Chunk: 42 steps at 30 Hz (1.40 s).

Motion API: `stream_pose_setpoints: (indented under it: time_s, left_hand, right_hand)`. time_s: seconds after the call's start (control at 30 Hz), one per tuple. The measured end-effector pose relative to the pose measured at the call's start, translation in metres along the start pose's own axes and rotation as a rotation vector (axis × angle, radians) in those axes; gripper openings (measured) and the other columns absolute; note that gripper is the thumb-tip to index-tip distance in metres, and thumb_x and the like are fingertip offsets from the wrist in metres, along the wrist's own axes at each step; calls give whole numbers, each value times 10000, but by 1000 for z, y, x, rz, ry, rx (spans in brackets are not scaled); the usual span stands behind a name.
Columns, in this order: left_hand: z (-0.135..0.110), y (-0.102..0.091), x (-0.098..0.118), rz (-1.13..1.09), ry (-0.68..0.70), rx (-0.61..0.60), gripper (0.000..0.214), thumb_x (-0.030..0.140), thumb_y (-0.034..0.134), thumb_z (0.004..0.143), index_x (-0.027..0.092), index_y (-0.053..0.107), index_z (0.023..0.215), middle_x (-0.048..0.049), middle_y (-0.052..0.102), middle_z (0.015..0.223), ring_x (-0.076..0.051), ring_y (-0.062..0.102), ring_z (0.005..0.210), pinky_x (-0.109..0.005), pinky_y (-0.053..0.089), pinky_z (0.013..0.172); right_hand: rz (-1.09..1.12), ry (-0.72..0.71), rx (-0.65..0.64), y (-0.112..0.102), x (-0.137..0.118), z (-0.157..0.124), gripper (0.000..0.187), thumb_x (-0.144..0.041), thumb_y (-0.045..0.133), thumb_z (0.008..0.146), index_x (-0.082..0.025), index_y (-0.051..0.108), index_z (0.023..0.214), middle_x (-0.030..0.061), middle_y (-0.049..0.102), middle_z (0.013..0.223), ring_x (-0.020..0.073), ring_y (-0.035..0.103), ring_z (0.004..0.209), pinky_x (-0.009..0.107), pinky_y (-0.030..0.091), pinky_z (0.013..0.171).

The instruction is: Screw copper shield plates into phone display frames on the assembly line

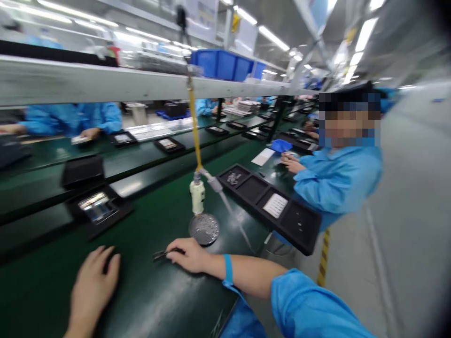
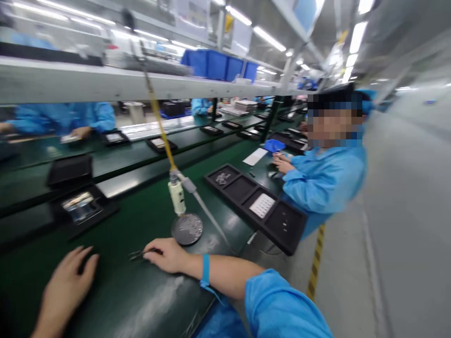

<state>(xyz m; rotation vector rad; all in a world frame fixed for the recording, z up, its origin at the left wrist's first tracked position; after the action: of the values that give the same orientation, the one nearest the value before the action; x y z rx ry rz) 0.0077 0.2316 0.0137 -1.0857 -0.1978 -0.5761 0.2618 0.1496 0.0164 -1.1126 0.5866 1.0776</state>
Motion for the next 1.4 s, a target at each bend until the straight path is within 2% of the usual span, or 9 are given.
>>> stream_pose_setpoints:
  time_s: [0.17,0.27,0.4,0.63,0.83,1.0,1.2,1.3,1.4]
  left_hand:
    - [-124,-26,42,-274,-223,-226,456,495,485,920,208,701,1201,-108,708,1287,-271,661,1211,-455,505,1096]
    - [-164,-36,69,-430,-282,-335,448,430,562,918,221,655,1303,-99,667,1365,-246,631,1262,-416,477,1125]
    - [-203,-63,71,-551,-462,-296,469,389,575,929,219,609,1365,-98,668,1359,-244,619,1273,-427,448,1149]
    - [-249,-99,82,-739,-551,-173,600,305,696,835,198,568,1411,-92,697,1296,-207,685,1124,-338,527,1025]
    - [-264,-136,80,-473,-505,-78,192,262,620,920,202,764,1031,-39,775,946,-168,709,866,-257,534,834]
    - [-284,-232,60,-342,-582,136,251,332,620,926,214,748,1107,-29,771,993,-164,699,881,-252,525,836]
    - [-356,-393,-37,223,-1015,475,441,467,541,926,164,726,1187,-47,771,993,-194,668,851,-277,506,796]
    - [-385,-441,-83,358,-1137,475,439,400,502,913,103,740,1131,-73,772,952,-207,658,851,-275,494,801]
    - [-396,-464,-117,447,-1218,426,413,362,510,920,82,732,1128,-68,759,862,-204,661,809,-287,499,795]
  right_hand:
    - [157,-94,-150,22,-34,-38,142,-227,565,996,-169,695,998,51,732,859,156,683,754,250,537,685]
    - [93,-438,-159,16,-67,-49,198,-145,573,977,-229,690,1113,49,747,975,176,710,899,299,574,820]
    - [110,-628,-71,6,-107,-51,327,-56,565,951,-242,635,1211,70,738,1052,195,707,987,345,584,871]
    - [16,-509,-745,87,-122,-73,194,-301,506,1048,-234,688,1051,28,747,903,150,717,756,233,583,690]
    - [83,-490,-942,131,-116,-86,296,-450,556,1013,-241,702,1164,60,772,1053,166,755,857,214,608,774]
    - [71,-404,-862,145,-88,-72,437,-541,554,979,-206,689,1224,87,778,1033,205,762,921,257,630,807]
    - [118,-342,-794,149,-66,-62,431,-595,570,950,-223,761,1054,84,784,984,223,771,832,266,648,702]
    - [148,-378,-777,148,-72,-64,385,-569,574,957,-246,776,1017,71,786,984,230,771,850,270,654,682]
    - [166,-414,-761,148,-78,-65,357,-539,560,975,-258,775,1022,57,786,988,223,771,843,274,659,697]
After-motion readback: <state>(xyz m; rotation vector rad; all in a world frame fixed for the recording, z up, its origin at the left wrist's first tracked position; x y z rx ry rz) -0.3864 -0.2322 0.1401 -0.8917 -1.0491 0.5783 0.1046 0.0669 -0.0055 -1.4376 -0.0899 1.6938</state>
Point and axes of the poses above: each hand's wrist, its own z-axis towards the middle knuckle, its own y-axis out of the palm, x = y × z, the point moved 6 cm from there along z, towards the middle knuckle
